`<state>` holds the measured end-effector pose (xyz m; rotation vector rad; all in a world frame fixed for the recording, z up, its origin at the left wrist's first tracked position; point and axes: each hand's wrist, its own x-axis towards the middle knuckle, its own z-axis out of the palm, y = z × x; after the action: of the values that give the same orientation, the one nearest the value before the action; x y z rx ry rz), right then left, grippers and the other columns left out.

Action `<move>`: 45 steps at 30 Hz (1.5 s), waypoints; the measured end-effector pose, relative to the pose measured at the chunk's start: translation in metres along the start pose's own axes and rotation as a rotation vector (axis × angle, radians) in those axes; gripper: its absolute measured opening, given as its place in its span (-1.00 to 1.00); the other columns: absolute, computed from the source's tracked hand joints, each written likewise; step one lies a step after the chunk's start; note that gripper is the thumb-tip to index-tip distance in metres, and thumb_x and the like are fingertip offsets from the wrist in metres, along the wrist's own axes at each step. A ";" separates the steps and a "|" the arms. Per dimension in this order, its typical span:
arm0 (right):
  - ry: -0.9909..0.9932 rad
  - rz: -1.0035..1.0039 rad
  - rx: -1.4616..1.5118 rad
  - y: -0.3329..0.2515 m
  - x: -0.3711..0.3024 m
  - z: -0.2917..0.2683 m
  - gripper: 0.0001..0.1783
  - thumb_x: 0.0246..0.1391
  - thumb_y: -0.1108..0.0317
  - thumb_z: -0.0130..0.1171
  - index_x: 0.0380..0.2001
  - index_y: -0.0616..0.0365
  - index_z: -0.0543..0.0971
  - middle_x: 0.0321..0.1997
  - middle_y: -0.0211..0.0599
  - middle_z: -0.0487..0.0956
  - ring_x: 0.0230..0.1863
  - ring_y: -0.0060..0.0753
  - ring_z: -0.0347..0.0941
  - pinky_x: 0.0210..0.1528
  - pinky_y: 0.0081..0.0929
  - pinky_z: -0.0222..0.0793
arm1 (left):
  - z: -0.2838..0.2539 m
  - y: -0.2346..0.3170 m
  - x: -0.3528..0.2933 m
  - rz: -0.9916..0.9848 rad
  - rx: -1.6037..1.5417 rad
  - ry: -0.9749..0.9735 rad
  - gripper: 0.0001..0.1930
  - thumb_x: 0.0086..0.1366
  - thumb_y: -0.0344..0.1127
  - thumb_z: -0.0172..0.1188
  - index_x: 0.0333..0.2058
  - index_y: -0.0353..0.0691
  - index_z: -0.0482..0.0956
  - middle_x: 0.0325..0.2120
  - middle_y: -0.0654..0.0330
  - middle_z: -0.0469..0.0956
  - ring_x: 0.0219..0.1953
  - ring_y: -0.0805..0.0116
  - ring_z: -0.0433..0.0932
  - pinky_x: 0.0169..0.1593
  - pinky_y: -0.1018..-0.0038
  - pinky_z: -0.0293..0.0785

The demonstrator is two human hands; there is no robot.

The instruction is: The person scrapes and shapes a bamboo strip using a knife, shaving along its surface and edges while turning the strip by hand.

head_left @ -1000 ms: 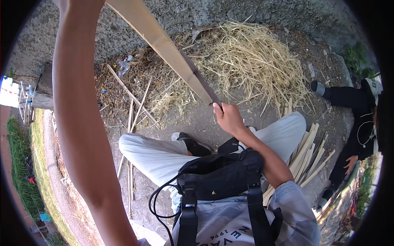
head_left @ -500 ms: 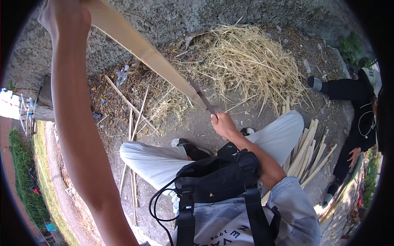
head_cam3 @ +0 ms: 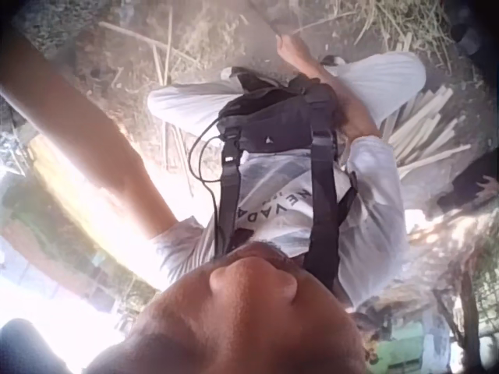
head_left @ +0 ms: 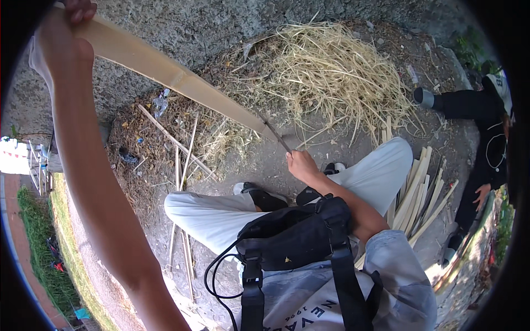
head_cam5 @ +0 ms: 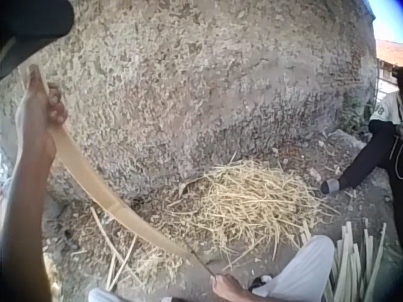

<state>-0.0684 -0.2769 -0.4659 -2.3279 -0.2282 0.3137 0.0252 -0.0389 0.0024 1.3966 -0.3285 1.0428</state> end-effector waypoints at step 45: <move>-0.257 0.404 -0.136 0.045 0.016 0.034 -0.63 0.18 0.18 0.02 -0.23 0.29 0.62 -0.18 0.20 0.59 -0.06 0.23 0.51 -0.02 -0.01 0.45 | -0.027 0.016 -0.011 -0.055 0.146 -0.015 -0.40 0.47 0.15 -0.27 -0.27 -0.43 0.35 -0.63 0.25 0.23 -0.63 0.49 0.14 -0.51 0.52 0.17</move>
<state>-0.0600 -0.2811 -0.5237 -2.4552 0.1050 0.8221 -0.0031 -0.0215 -0.0014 1.5362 -0.2275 1.0282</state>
